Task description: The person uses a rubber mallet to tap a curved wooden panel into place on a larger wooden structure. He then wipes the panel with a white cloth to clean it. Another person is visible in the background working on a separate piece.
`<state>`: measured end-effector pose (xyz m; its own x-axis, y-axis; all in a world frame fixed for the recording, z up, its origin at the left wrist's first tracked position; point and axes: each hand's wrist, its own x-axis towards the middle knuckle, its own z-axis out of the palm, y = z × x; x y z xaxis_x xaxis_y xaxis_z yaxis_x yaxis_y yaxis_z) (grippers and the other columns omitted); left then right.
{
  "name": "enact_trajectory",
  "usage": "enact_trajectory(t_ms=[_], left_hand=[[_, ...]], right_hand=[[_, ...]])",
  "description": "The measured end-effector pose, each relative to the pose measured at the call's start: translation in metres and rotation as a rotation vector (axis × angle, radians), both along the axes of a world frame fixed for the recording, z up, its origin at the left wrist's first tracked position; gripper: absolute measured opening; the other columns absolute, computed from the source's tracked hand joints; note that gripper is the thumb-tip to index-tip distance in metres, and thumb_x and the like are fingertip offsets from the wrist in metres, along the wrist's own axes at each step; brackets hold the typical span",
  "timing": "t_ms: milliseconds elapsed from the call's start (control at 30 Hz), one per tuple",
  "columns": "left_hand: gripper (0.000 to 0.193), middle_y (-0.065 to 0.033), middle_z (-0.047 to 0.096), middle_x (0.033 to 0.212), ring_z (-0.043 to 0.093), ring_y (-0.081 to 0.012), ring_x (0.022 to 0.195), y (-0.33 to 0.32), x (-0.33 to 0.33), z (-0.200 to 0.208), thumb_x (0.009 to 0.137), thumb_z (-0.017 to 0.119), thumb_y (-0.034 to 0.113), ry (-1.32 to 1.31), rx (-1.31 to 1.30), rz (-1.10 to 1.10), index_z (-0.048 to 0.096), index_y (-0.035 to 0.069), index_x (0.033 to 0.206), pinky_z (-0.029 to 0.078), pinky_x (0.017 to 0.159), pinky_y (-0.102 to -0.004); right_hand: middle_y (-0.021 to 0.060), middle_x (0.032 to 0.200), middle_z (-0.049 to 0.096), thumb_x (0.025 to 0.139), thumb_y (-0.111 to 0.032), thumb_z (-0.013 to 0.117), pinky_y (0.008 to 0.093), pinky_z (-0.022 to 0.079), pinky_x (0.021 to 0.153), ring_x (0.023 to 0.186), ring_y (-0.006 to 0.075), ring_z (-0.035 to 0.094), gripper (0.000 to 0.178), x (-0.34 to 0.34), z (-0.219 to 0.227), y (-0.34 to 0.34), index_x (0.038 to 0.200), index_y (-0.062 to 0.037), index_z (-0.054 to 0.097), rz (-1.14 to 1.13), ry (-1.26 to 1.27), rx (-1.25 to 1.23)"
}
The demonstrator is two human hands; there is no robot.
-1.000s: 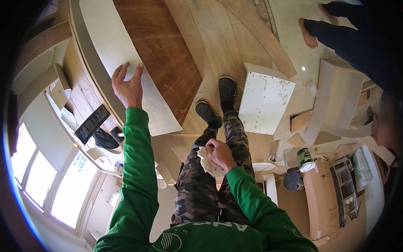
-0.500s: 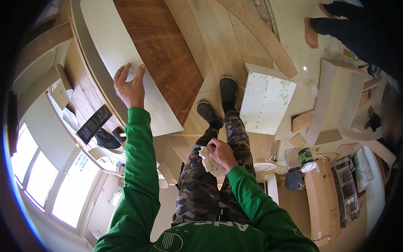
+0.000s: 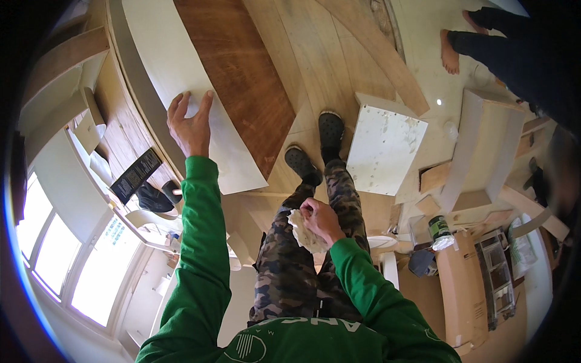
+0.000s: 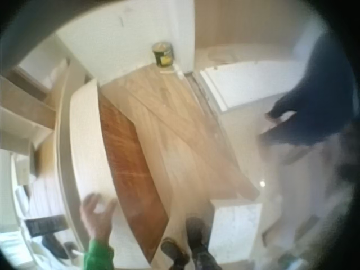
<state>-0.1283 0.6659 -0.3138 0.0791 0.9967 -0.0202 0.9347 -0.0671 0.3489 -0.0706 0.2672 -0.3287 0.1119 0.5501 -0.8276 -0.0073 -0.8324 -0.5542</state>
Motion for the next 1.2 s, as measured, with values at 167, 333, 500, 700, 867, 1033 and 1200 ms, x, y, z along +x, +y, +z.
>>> enact_trajectory(t_ms=[167, 333, 500, 700, 867, 1033, 1200], left_hand=[[0.068, -0.0134, 0.067, 0.146, 0.058, -0.0372, 0.135, -0.003, 0.010, 0.000, 0.079, 0.096, 0.045, 0.023, 0.033, 0.034, 0.081, 0.000, 0.128, 0.049, 0.115, -0.0491], [0.066, -0.0129, 0.066, 0.145, 0.058, -0.0381, 0.134, -0.004, 0.010, -0.002, 0.078, 0.093, 0.046, -0.004, 0.039, 0.052, 0.081, 0.002, 0.126, 0.052, 0.110, -0.0503], [0.058, -0.0116, 0.066, 0.145, 0.058, -0.0375, 0.134, -0.005, 0.011, -0.010, 0.078, 0.090, 0.043, 0.029, 0.092, 0.049, 0.083, 0.007, 0.123, 0.056, 0.104, -0.0522], [0.055, -0.0098, 0.067, 0.144, 0.059, -0.0377, 0.132, 0.000, 0.000, -0.014, 0.078, 0.088, 0.042, -0.017, 0.069, 0.034, 0.083, 0.009, 0.122, 0.056, 0.099, -0.0537], [0.063, -0.0077, 0.063, 0.148, 0.054, -0.0373, 0.138, -0.003, -0.004, -0.012, 0.078, 0.092, 0.051, -0.021, 0.040, -0.008, 0.081, 0.010, 0.125, 0.055, 0.095, -0.0579], [0.070, -0.0058, 0.058, 0.151, 0.050, -0.0355, 0.142, -0.004, 0.006, -0.008, 0.079, 0.092, 0.058, 0.051, -0.014, 0.021, 0.078, 0.012, 0.131, 0.053, 0.093, -0.0584], [0.070, -0.0068, 0.063, 0.149, 0.054, -0.0346, 0.138, -0.002, 0.005, 0.000, 0.079, 0.095, 0.054, 0.028, -0.059, 0.048, 0.080, 0.010, 0.131, 0.055, 0.107, -0.0509]], right_hand=[[0.0147, 0.095, 0.079, 0.098, -0.015, 0.076, 0.0437, 0.060, 0.079, 0.090, 0.0375, 0.077, 0.010, -0.003, 0.001, -0.001, 0.103, -0.0062, 0.075, 0.064, -0.044, 0.013], [0.0155, 0.096, 0.080, 0.098, -0.017, 0.075, 0.0435, 0.061, 0.079, 0.090, 0.0375, 0.078, 0.012, -0.018, 0.003, -0.003, 0.103, -0.0060, 0.075, 0.136, -0.016, -0.091], [0.0159, 0.096, 0.079, 0.098, -0.020, 0.076, 0.0439, 0.060, 0.079, 0.090, 0.0378, 0.078, 0.015, -0.038, 0.010, -0.003, 0.104, -0.0063, 0.075, 0.131, -0.038, -0.069], [0.0163, 0.096, 0.079, 0.098, -0.020, 0.076, 0.0448, 0.060, 0.079, 0.091, 0.0383, 0.078, 0.015, -0.065, 0.015, -0.009, 0.105, -0.0067, 0.076, 0.107, -0.063, -0.111], [0.0161, 0.096, 0.079, 0.097, -0.025, 0.073, 0.0491, 0.060, 0.079, 0.090, 0.0406, 0.077, 0.016, -0.090, 0.010, -0.012, 0.103, -0.0111, 0.076, 0.081, -0.090, -0.112], [0.0161, 0.096, 0.079, 0.097, -0.025, 0.074, 0.0486, 0.060, 0.079, 0.090, 0.0405, 0.077, 0.016, -0.103, 0.010, -0.005, 0.103, -0.0114, 0.076, 0.098, -0.114, -0.141], [0.0160, 0.095, 0.080, 0.097, -0.022, 0.075, 0.0454, 0.061, 0.079, 0.090, 0.0389, 0.078, 0.016, -0.102, 0.009, 0.000, 0.104, -0.0076, 0.076, 0.057, -0.122, -0.129]])
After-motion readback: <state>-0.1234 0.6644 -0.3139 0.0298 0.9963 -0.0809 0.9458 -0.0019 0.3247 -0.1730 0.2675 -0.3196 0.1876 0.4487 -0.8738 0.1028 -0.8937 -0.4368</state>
